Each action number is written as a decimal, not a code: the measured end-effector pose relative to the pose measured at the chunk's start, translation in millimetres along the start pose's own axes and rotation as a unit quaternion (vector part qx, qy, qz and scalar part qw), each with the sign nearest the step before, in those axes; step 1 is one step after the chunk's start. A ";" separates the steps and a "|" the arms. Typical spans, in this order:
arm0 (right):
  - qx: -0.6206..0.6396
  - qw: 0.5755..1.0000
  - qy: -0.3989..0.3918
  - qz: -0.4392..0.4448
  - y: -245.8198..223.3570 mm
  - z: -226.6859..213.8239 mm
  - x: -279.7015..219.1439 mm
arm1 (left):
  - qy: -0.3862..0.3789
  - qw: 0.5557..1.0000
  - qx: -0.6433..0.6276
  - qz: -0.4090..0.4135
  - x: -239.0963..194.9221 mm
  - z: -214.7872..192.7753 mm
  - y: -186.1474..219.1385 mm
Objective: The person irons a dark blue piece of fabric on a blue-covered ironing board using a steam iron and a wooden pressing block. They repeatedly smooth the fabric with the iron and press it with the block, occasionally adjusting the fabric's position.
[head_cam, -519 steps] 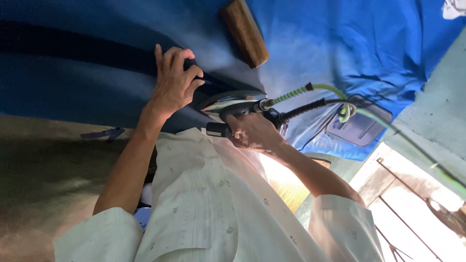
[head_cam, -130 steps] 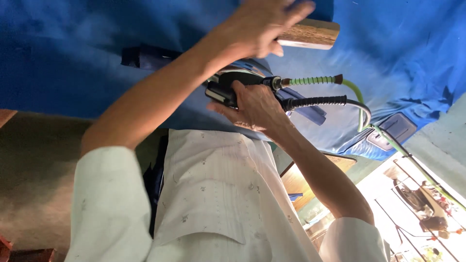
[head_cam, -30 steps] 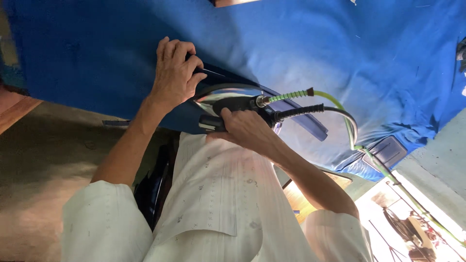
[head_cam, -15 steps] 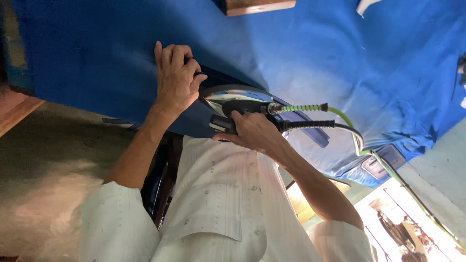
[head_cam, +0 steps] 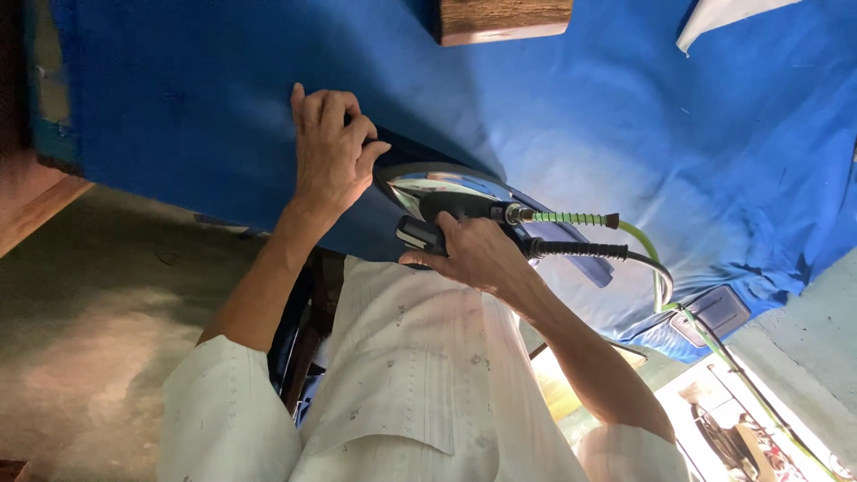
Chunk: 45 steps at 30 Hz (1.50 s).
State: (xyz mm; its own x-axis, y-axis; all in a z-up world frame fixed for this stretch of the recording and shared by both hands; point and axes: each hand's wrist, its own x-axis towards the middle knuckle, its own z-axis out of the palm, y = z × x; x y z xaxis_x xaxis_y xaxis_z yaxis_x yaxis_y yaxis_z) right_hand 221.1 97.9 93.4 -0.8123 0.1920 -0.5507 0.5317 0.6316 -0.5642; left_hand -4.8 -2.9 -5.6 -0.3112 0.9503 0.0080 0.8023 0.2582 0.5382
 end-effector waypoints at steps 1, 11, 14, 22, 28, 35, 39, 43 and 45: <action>0.000 1.000 -0.001 0.001 -0.5 0.4 1.1 | -0.001 1.000 -0.001 0.000 -0.7 0.7 -1.3; 0.029 0.999 0.012 0.021 -11.5 -3.5 13.8 | -0.015 0.997 -0.049 -0.050 -0.9 -14.8 -8.7; 0.045 0.998 0.001 0.038 -15.6 -7.2 18.0 | -0.002 0.997 -0.054 -0.064 -0.1 -19.6 -10.5; 0.032 0.999 0.025 0.008 -17.8 -6.8 24.1 | -0.010 0.996 -0.070 -0.056 -2.0 -16.1 -19.9; 0.023 1.000 0.007 0.019 -20.4 -8.5 26.9 | -0.014 0.998 -0.057 -0.039 -0.4 -18.5 -23.7; 0.052 0.998 0.001 0.036 -19.7 -6.8 27.8 | -0.038 0.999 0.013 -0.009 8.9 -21.2 -23.3; 0.001 1.000 0.004 -0.024 -13.9 3.8 23.2 | -0.057 0.998 0.032 0.003 12.2 -25.3 -19.1; -0.026 0.996 -0.022 -0.084 -12.2 3.4 21.9 | -0.075 0.995 0.065 0.005 16.7 -31.3 -15.6; -0.029 0.994 -0.047 -0.093 -15.2 0.3 23.6 | -0.101 0.986 0.133 0.007 17.4 -34.9 -16.9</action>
State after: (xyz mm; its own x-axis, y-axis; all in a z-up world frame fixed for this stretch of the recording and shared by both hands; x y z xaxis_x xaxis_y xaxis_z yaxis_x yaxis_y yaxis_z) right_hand 193.9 92.6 88.8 -0.8679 -0.0019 -0.4967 0.3570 0.6929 -0.6265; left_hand -41.5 3.1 14.9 -0.2140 0.9622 -0.1684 0.9193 0.2567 0.2984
